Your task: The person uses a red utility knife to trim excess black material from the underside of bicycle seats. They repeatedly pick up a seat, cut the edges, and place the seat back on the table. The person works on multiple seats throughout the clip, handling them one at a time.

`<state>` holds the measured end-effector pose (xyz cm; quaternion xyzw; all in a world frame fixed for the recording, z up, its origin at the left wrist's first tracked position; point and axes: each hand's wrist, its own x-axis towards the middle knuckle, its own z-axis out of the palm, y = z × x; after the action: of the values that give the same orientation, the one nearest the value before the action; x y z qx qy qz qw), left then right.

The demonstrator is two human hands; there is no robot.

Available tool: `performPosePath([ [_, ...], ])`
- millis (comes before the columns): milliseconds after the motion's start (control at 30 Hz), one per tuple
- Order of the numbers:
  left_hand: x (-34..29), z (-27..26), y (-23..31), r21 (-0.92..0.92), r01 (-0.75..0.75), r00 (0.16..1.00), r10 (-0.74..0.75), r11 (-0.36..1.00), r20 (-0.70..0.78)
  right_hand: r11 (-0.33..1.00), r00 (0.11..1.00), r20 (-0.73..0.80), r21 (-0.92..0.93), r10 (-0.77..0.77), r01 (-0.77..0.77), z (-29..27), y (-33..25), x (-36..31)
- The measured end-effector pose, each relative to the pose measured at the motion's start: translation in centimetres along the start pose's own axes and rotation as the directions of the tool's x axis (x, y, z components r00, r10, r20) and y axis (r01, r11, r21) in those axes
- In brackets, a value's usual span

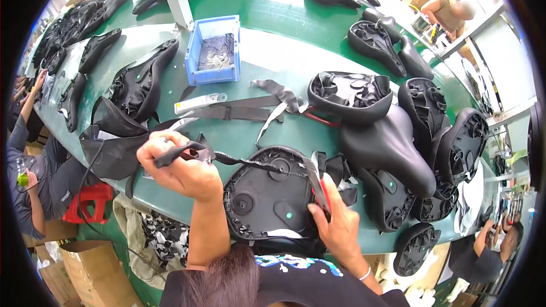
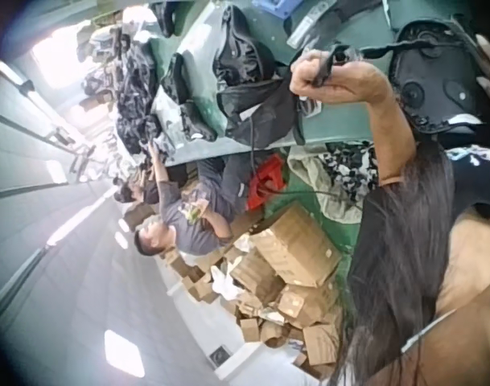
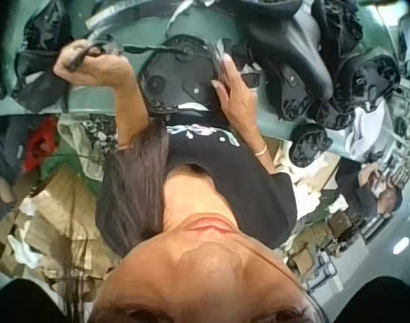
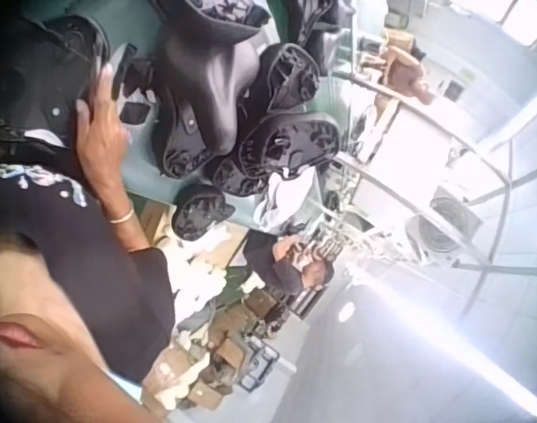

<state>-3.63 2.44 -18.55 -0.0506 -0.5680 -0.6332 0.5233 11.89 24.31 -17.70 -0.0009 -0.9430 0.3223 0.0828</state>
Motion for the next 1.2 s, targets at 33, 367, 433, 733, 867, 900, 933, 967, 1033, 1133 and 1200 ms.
performPosePath([
  [33,0.3,0.6,0.2,0.067,-0.006,0.999,0.009,0.998,-0.045,0.989,0.999,0.037,-0.142,-0.025,0.03,-0.7,-0.2,1.0],
  [367,6.7,-4.3,2.4,0.887,-0.443,0.791,0.523,0.131,0.318,0.959,0.972,0.234,-0.275,0.003,0.063,-2.5,-1.0,-0.8],
  [433,4.8,-3.4,1.7,0.292,0.267,0.957,-0.288,0.918,0.03,0.999,0.999,0.014,0.015,-0.029,0.029,-1.3,0.5,-0.2],
  [733,2.0,-0.2,-0.8,0.435,0.794,-0.209,-0.48,0.424,0.852,0.914,0.929,-0.058,0.163,-0.367,0.371,-7.0,-2.7,11.3],
  [867,8.3,8.7,-3.4,0.167,0.963,-0.005,-0.602,0.214,0.799,0.979,0.955,-0.264,-0.183,-0.137,0.09,-17.3,-3.9,21.1],
  [900,9.6,11.5,-6.4,0.104,0.954,0.078,-0.569,0.28,0.818,0.948,0.919,-0.312,-0.277,-0.242,0.156,-20.3,-1.8,24.1],
  [933,10.3,14.6,-7.8,0.005,0.961,0.171,-0.607,0.277,0.776,0.893,0.885,-0.334,-0.417,-0.325,0.17,-23.1,2.1,27.9],
  [967,10.7,17.5,-10.1,-0.16,0.953,0.28,-0.555,0.255,0.783,0.866,0.89,-0.358,-0.494,-0.282,0.076,-24.8,5.7,31.2],
  [1033,10.1,23.4,-15.6,-0.347,0.898,0.425,-0.739,0.271,0.522,0.773,0.92,-0.356,-0.626,-0.166,-0.103,-26.6,13.3,36.9],
  [1133,7.4,30.7,-20.0,0.096,0.943,0.213,-0.796,0.32,0.567,0.616,0.935,-0.353,-0.74,-0.015,-0.27,-25.1,21.4,42.6],
  [1200,5.6,33.8,-23.0,0.461,0.586,0.323,-0.715,0.666,0.621,0.578,0.944,-0.327,-0.76,0.054,-0.296,-21.8,23.9,46.1],
])
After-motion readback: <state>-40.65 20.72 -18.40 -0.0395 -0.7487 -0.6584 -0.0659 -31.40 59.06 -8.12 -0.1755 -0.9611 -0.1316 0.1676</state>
